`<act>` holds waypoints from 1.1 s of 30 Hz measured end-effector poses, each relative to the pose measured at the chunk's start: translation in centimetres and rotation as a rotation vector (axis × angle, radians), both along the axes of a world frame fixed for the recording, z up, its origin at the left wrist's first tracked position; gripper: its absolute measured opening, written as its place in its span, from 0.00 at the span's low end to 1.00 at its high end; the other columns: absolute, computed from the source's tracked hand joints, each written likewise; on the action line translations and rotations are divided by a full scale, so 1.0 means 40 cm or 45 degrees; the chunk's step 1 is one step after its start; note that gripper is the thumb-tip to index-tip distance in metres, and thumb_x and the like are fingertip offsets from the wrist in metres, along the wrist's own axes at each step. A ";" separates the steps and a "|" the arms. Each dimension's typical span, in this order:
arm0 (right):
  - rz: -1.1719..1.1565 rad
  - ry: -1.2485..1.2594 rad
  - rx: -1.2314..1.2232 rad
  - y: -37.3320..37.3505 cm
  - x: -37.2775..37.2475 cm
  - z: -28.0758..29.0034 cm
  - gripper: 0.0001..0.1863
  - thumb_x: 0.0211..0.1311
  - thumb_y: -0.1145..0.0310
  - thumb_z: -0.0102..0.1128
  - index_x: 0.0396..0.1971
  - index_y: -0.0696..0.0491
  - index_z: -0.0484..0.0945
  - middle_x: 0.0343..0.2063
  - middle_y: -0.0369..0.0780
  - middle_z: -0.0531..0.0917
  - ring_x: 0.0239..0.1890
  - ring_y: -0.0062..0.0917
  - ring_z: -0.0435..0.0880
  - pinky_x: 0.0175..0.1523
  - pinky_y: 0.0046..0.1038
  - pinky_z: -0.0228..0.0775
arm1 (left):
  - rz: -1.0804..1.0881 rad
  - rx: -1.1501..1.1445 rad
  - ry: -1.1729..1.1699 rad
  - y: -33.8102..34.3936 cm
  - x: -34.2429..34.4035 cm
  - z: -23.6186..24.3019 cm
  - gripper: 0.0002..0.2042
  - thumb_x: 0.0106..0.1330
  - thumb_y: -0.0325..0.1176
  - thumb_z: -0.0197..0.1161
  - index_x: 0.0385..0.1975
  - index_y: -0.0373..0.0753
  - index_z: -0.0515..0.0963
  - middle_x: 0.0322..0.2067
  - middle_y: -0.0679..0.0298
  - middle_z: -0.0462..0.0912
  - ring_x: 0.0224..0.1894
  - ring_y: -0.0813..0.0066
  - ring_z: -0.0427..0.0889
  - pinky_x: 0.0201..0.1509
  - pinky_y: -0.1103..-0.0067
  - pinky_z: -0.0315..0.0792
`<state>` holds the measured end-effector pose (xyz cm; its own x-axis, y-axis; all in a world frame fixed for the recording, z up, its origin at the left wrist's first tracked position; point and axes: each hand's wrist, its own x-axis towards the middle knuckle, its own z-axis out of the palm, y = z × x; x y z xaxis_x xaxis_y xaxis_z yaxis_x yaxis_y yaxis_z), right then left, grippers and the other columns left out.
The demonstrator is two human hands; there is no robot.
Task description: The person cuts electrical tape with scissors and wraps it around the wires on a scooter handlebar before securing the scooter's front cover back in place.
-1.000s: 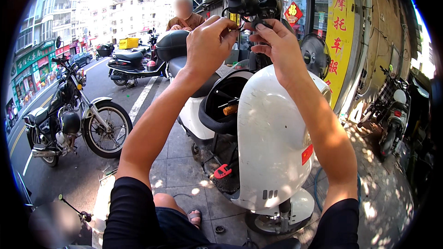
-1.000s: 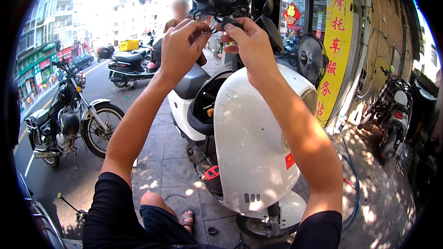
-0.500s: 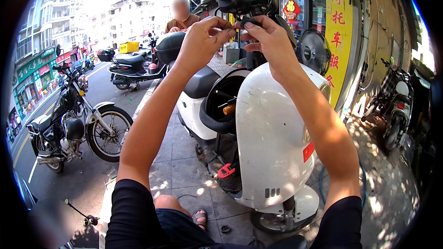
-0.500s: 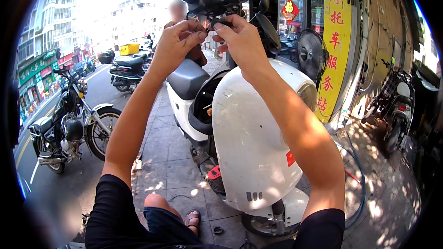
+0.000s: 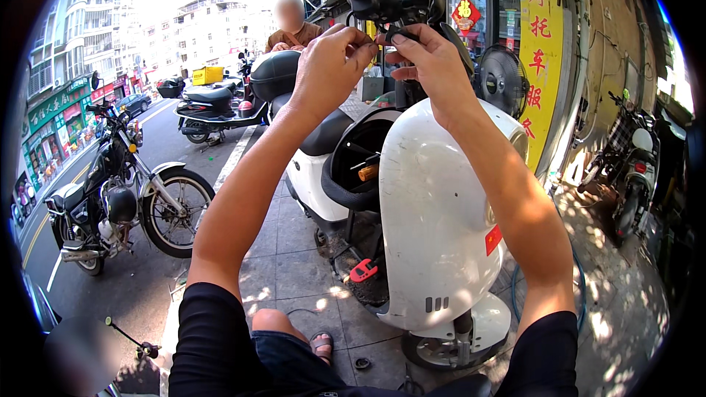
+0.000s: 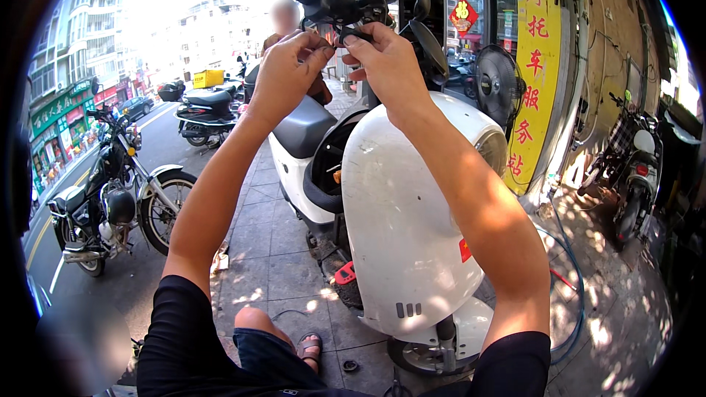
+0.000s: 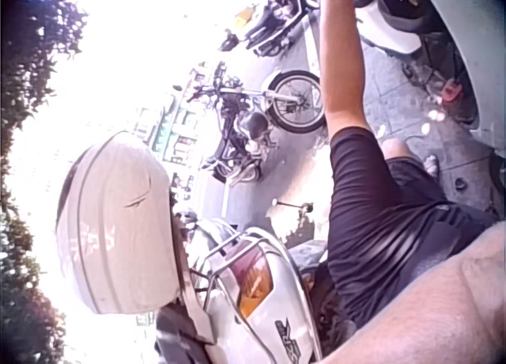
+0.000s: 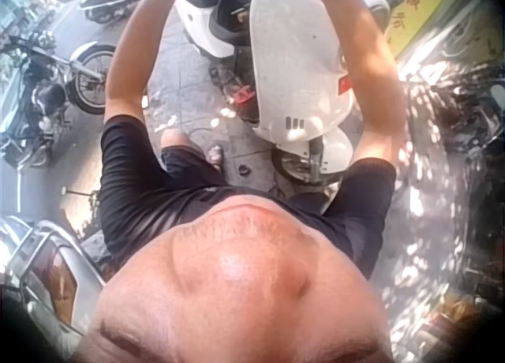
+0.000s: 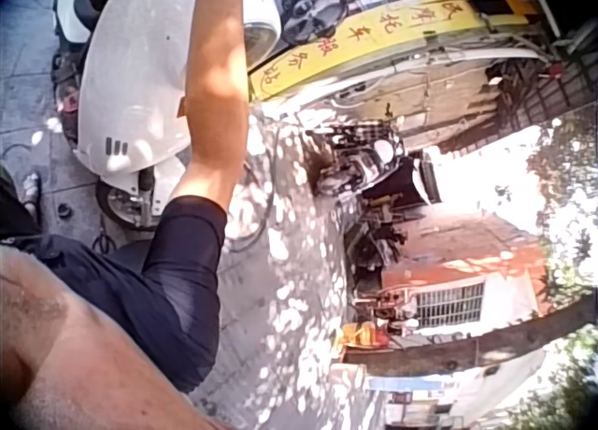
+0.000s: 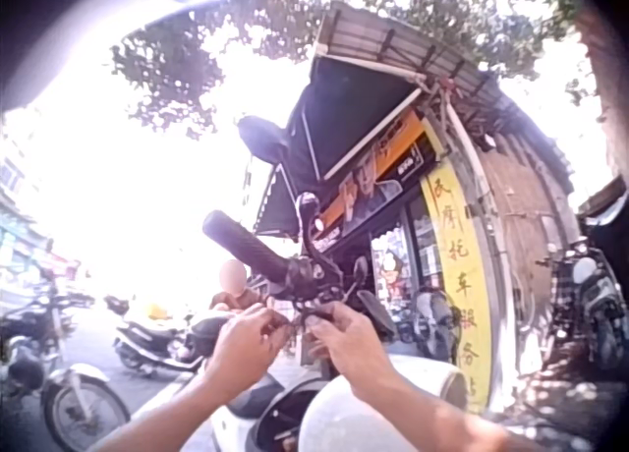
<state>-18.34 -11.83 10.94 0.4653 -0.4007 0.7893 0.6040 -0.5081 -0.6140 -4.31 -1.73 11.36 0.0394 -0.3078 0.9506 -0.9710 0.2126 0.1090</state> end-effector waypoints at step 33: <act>0.048 -0.096 0.269 0.012 0.030 -0.029 0.10 0.65 0.68 0.57 0.43 0.54 0.76 0.36 0.34 0.81 0.38 0.18 0.81 0.39 0.22 0.75 | -0.507 -0.012 0.349 -0.017 -0.010 -0.029 0.13 0.67 0.29 0.57 0.50 0.33 0.77 0.33 0.63 0.83 0.34 0.80 0.83 0.32 0.84 0.76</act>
<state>-17.15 -11.37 9.78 0.4261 -0.5444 0.7225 0.6681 -0.3492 -0.6571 -4.72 -2.42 10.21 0.1698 -0.3410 0.9246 -0.7496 0.5644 0.3458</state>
